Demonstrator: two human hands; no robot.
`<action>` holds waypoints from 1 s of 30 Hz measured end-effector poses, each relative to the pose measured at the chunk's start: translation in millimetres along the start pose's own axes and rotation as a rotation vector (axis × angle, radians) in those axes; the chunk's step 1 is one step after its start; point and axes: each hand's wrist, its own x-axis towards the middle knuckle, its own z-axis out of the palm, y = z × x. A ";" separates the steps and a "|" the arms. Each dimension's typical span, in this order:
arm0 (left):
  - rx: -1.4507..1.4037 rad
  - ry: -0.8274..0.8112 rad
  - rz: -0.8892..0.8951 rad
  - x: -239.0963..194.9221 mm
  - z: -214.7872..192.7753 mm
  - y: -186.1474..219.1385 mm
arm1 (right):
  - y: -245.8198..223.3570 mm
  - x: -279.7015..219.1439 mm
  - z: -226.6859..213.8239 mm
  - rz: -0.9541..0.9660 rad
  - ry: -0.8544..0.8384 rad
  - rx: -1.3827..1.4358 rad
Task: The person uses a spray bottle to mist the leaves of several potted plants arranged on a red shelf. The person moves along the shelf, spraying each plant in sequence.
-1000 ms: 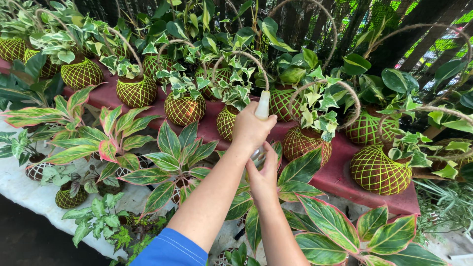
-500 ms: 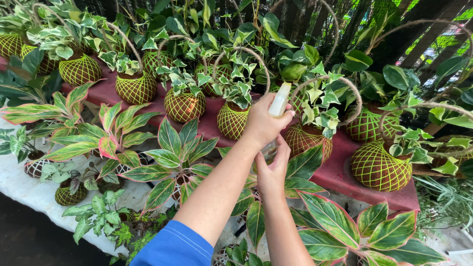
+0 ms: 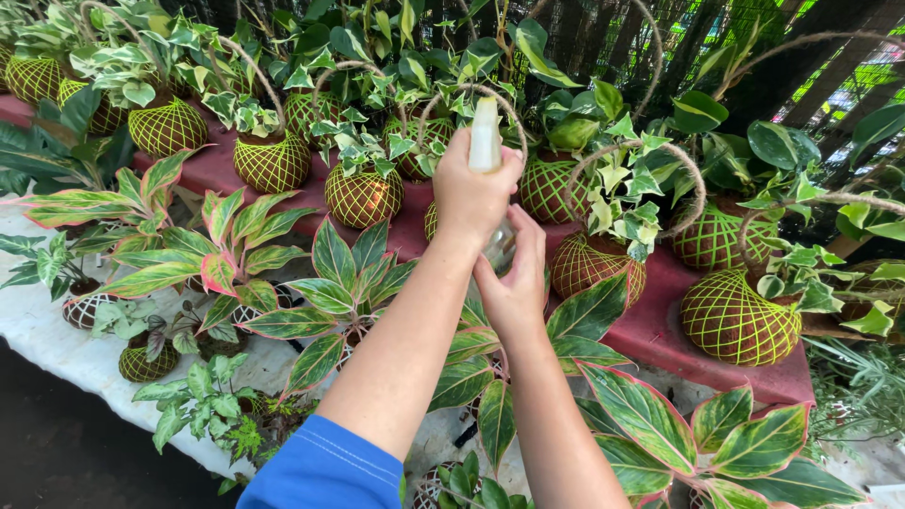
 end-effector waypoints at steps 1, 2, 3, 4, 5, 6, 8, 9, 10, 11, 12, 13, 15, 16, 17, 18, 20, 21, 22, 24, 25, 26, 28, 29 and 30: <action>0.024 0.002 -0.013 3.9 -0.1 1.3 | -0.5 2.8 0.8 0.004 -0.008 0.009; 0.048 0.004 -0.026 7.6 -0.3 2.6 | -0.8 4.8 1.2 0.008 -0.017 0.018; 0.072 0.006 -0.039 9.0 -0.9 3.5 | -1.2 5.0 1.5 0.012 -0.025 0.027; 0.098 -0.003 -0.042 7.9 -1.3 4.1 | -1.6 4.2 1.6 0.016 -0.023 0.020; 0.125 -0.012 -0.045 5.4 -1.6 4.5 | -2.0 2.0 1.3 0.020 -0.021 0.013; 0.150 -0.021 -0.046 2.8 -1.5 4.5 | -2.0 -0.6 0.5 0.022 -0.018 0.005; 0.140 -0.068 -0.087 -8.2 -2.4 2.4 | -2.7 -12.2 -0.1 0.044 -0.015 -0.014; 0.135 -0.092 -0.109 -14.1 -3.1 0.2 | -1.9 -17.9 -0.6 0.056 -0.014 -0.024; 0.097 -0.097 -0.103 -19.3 -3.5 -2.7 | 0.3 -21.9 -1.9 0.064 -0.017 -0.032; 0.058 -0.102 -0.098 -24.0 -3.8 -6.0 | 3.2 -25.2 -2.7 0.073 -0.021 -0.040; 0.020 -0.106 -0.091 -28.5 -4.1 -9.4 | 5.9 -28.8 -3.5 0.080 -0.024 -0.048; 0.028 -0.120 -0.123 -32.6 -5.6 -12.7 | 8.0 -33.7 -3.5 0.099 -0.045 -0.038; 0.044 -0.151 -0.182 -37.8 -8.4 -18.4 | 11.9 -42.4 -2.6 0.134 -0.080 -0.018; 0.088 -0.179 -0.204 -41.7 -9.2 -20.9 | 13.4 -47.4 -2.9 0.159 -0.079 -0.019; 0.132 -0.207 -0.225 -45.9 -10.3 -22.9 | 14.3 -52.5 -3.0 0.183 -0.078 -0.021; 0.176 -0.232 -0.244 -49.5 -12.2 -23.8 | 14.2 -57.0 -3.1 0.205 -0.080 -0.020; 0.162 -0.245 -0.185 -58.1 -16.1 -23.9 | 11.8 -65.5 -6.0 0.225 -0.094 -0.022; 0.154 -0.252 -0.156 -62.9 -18.1 -23.4 | 9.5 -69.0 -7.7 0.235 -0.101 -0.023; 0.109 -0.201 -0.172 -67.1 -20.6 -22.4 | 6.0 -71.6 -9.1 0.195 -0.111 -0.024; 0.021 -0.098 -0.203 -77.5 -28.7 -20.9 | -3.1 -76.9 -12.2 0.117 -0.133 -0.023; -0.040 -0.072 -0.186 -81.9 -34.6 -21.0 | -7.4 -77.8 -12.2 0.112 -0.159 -0.031; -0.100 -0.045 -0.171 -85.8 -41.9 -21.8 | -11.8 -79.0 -11.9 0.107 -0.187 -0.038; -0.144 0.014 -0.179 -86.6 -56.1 -25.6 | -19.6 -81.8 -9.1 0.112 -0.243 -0.046; -0.127 0.046 -0.202 -86.1 -63.5 -27.8 | -23.1 -83.8 -6.6 0.121 -0.270 -0.047; -0.109 0.077 -0.224 -85.9 -70.0 -30.0 | -25.9 -85.5 -3.9 0.129 -0.298 -0.046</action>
